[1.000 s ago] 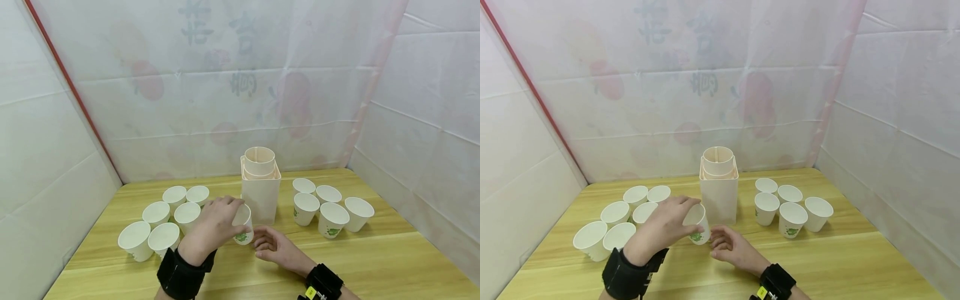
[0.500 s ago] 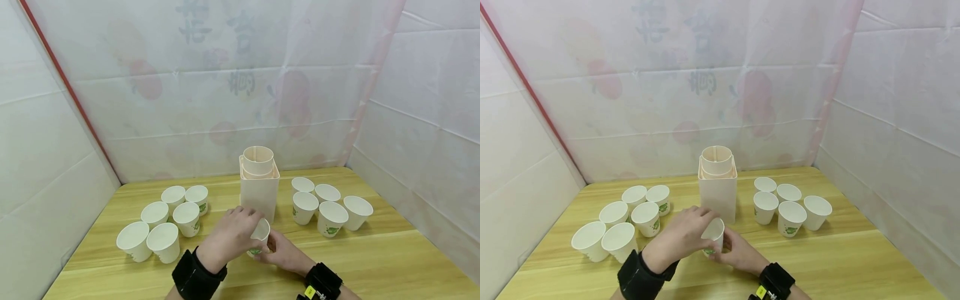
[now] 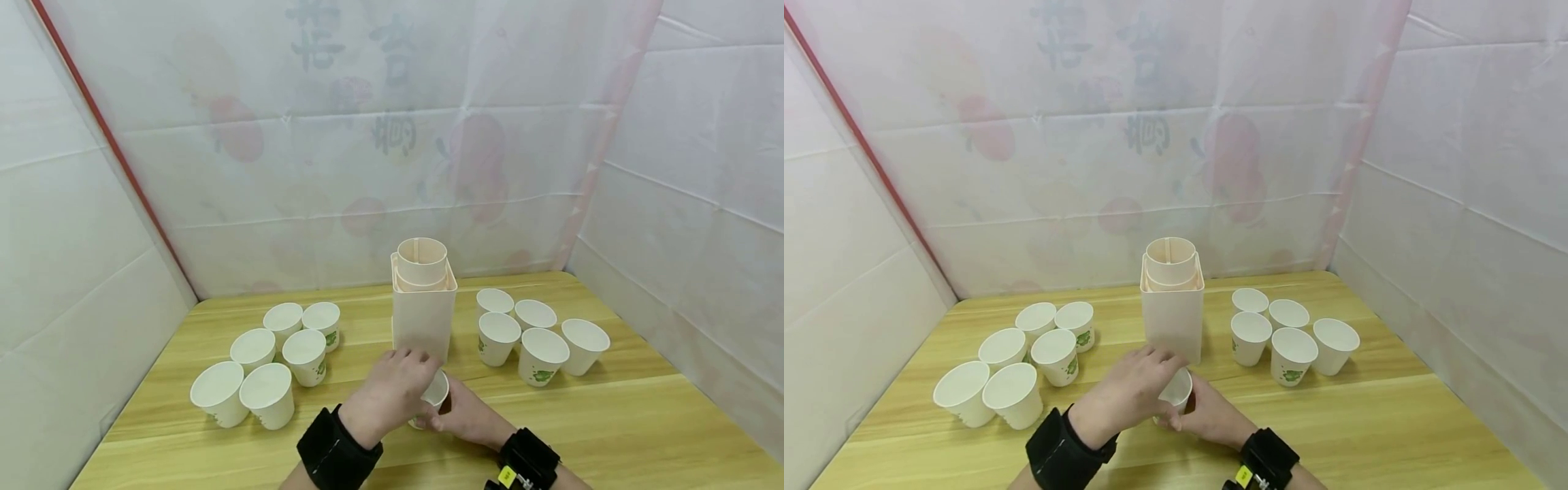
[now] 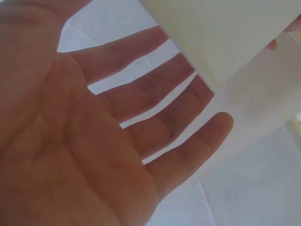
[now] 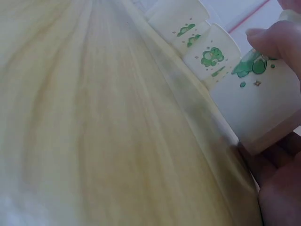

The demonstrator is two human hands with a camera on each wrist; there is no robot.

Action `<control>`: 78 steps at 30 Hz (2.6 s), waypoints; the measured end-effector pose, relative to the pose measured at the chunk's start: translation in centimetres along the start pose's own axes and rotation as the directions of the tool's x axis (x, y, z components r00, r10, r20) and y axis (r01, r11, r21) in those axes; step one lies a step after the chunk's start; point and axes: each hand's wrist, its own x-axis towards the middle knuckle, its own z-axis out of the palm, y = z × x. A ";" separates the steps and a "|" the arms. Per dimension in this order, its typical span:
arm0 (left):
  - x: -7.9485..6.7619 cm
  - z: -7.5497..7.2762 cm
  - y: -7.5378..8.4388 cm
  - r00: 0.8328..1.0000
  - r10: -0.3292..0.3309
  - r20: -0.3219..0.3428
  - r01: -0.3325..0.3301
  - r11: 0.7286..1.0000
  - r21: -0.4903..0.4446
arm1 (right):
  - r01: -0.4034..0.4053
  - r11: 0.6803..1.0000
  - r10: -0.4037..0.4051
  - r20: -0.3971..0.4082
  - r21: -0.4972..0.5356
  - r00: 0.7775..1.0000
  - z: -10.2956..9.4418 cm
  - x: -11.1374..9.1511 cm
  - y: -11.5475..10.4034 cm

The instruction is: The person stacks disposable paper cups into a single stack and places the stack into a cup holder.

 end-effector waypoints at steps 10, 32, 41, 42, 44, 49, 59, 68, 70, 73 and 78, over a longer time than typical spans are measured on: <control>0.0 0.0 0.0 0.997 -0.009 0.076 0.013 0.999 -0.045 | -0.004 1.000 0.004 0.022 -0.005 1.000 0.0 0.0 -0.3; -3.4 -3.9 -7.2 0.924 -0.383 0.021 0.380 0.905 -0.190 | -0.037 0.999 0.036 -0.022 -0.027 0.999 0.1 0.4 -0.1; -4.4 -4.0 -8.8 0.869 -0.493 0.044 0.494 0.858 -0.140 | -0.022 0.999 0.021 -0.023 -0.041 1.000 0.1 0.4 0.1; -4.5 -4.0 -9.0 0.857 -0.512 0.062 0.516 0.846 -0.134 | -0.022 0.999 0.021 -0.024 -0.042 0.999 0.1 0.4 0.1; -4.7 -4.1 -9.3 0.830 -0.549 0.099 0.558 0.821 -0.118 | -0.024 0.999 0.022 -0.026 -0.043 0.999 0.1 0.4 0.1; -5.3 -3.7 -9.9 0.783 -0.607 0.139 0.619 0.782 -0.074 | -0.027 0.999 0.026 -0.030 -0.047 0.999 0.1 0.4 0.1; -5.2 -2.7 -10.4 0.751 -0.620 0.226 0.646 0.762 -0.057 | -0.049 0.998 0.048 -0.030 -0.050 0.998 0.0 0.4 0.1; -5.3 -2.4 -10.7 0.754 -0.619 0.220 0.640 0.768 -0.032 | -0.089 0.995 0.088 -0.036 -0.034 0.996 0.1 0.5 -0.4; -5.3 -2.4 -10.7 0.755 -0.620 0.215 0.639 0.768 -0.029 | -0.070 0.997 0.069 -0.031 -0.042 0.997 0.1 0.4 -0.2; -5.3 -2.4 -10.7 0.754 -0.620 0.217 0.640 0.768 -0.032 | -0.047 0.998 0.046 -0.025 -0.043 0.999 0.1 0.4 0.0; -5.3 -2.4 -10.8 0.758 -0.617 0.211 0.639 0.768 -0.045 | -0.034 0.999 0.033 -0.022 -0.039 0.999 0.1 0.4 0.0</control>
